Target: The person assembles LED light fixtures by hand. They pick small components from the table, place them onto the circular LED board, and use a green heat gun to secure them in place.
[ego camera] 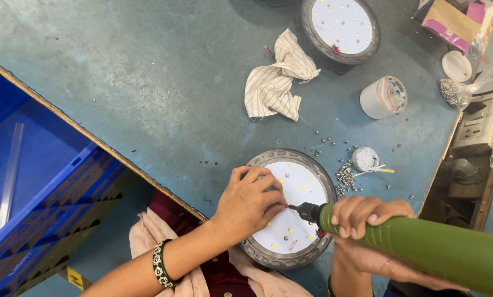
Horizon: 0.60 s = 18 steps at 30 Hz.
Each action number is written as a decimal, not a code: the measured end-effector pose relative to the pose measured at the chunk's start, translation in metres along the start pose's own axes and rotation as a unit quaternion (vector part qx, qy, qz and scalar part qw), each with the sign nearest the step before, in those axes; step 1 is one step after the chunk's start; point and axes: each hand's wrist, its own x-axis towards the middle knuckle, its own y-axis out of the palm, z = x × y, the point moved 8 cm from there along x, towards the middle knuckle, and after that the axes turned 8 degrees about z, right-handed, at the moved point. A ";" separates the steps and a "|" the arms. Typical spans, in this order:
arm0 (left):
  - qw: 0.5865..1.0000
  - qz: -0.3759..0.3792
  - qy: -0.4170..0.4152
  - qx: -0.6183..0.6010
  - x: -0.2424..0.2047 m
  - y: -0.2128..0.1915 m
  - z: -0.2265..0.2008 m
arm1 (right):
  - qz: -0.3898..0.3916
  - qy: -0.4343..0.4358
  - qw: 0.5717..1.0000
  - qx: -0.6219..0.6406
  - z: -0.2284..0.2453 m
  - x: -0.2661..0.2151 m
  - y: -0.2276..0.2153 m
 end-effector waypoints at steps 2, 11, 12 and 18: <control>1.000 0.000 -0.003 0.003 0.000 0.001 0.001 | 0.008 -0.002 1.000 -0.003 -0.002 0.000 0.002; 1.000 0.011 0.000 0.028 -0.001 0.005 0.002 | 0.016 0.002 1.000 -0.012 -0.006 0.004 0.005; 1.000 0.010 -0.002 0.029 -0.001 0.006 0.002 | 0.018 0.004 1.000 -0.016 -0.006 0.004 0.005; 0.999 0.009 0.006 0.031 -0.001 0.004 0.001 | 0.025 -0.004 1.000 -0.010 -0.009 0.005 0.006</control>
